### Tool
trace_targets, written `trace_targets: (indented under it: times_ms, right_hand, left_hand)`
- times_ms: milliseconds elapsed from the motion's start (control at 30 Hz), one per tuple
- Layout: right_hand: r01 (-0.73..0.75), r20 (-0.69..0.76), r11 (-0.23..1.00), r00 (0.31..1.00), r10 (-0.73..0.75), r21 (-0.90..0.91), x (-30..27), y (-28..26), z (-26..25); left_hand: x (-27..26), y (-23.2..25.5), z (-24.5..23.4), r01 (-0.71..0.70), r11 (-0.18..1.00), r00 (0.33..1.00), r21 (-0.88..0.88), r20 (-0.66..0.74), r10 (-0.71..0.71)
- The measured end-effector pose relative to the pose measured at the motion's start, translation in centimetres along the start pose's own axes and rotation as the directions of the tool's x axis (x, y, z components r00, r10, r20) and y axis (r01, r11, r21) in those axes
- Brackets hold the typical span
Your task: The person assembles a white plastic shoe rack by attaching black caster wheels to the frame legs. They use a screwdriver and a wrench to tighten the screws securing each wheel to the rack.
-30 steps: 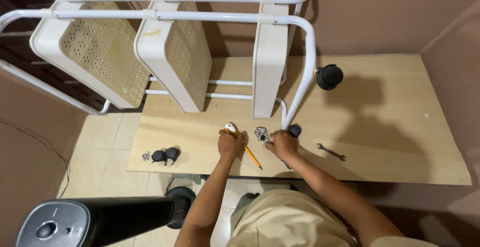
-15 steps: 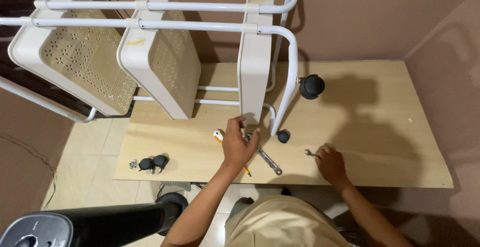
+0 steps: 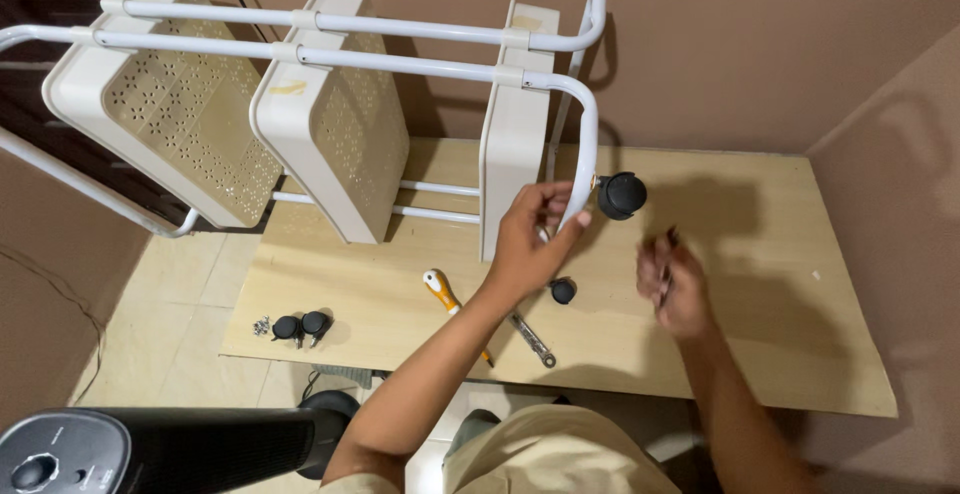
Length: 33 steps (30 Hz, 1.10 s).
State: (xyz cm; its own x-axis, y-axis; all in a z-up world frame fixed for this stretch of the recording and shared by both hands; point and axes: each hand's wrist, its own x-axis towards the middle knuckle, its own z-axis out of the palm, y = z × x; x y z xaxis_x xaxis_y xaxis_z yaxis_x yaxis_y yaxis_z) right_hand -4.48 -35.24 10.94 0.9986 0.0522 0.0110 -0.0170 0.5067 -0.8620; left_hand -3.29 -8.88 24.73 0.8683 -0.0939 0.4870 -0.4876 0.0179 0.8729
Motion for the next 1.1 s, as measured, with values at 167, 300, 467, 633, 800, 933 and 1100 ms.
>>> trace_targets:
  times_ms: [167,300,467,633,800,933,1100]
  right_hand:
    - [-0.109,0.264,0.993,0.957,0.119,-0.052,4.9,-9.1,7.9]
    - [-0.185,0.097,0.892,0.965,0.245,-0.413,5.9,-11.8,11.2]
    - [0.253,0.249,0.584,0.964,-0.088,-0.771,5.0,-12.6,13.1]
    - [0.574,0.502,0.350,0.818,-0.279,-0.740,4.6,-13.7,13.9]
    - [0.558,0.504,0.242,0.827,-0.249,-0.794,5.6,-14.9,14.1]
    - [0.553,0.524,0.176,0.832,-0.183,-0.815,6.6,-15.2,13.4]
    - [0.320,0.347,0.429,0.938,-0.016,-0.845,6.4,-16.6,12.2]
  left_hand:
    - [2.3,-1.4,1.1,0.060,0.993,0.998,-0.104,0.000,-0.061]
    - [2.5,-2.1,1.0,0.198,0.968,0.980,-0.151,0.037,-0.194]
    - [2.7,-2.7,0.7,0.237,0.949,0.971,-0.210,0.085,-0.224]
    - [2.9,-2.8,0.7,0.275,0.935,0.961,-0.226,0.107,-0.256]
    - [3.1,-3.1,0.9,0.277,0.924,0.959,-0.264,0.126,-0.252]
    - [3.2,-3.7,1.4,0.262,0.916,0.964,-0.304,0.125,-0.235]
    - [3.3,-4.1,2.0,0.223,0.899,0.974,-0.377,0.126,-0.188]
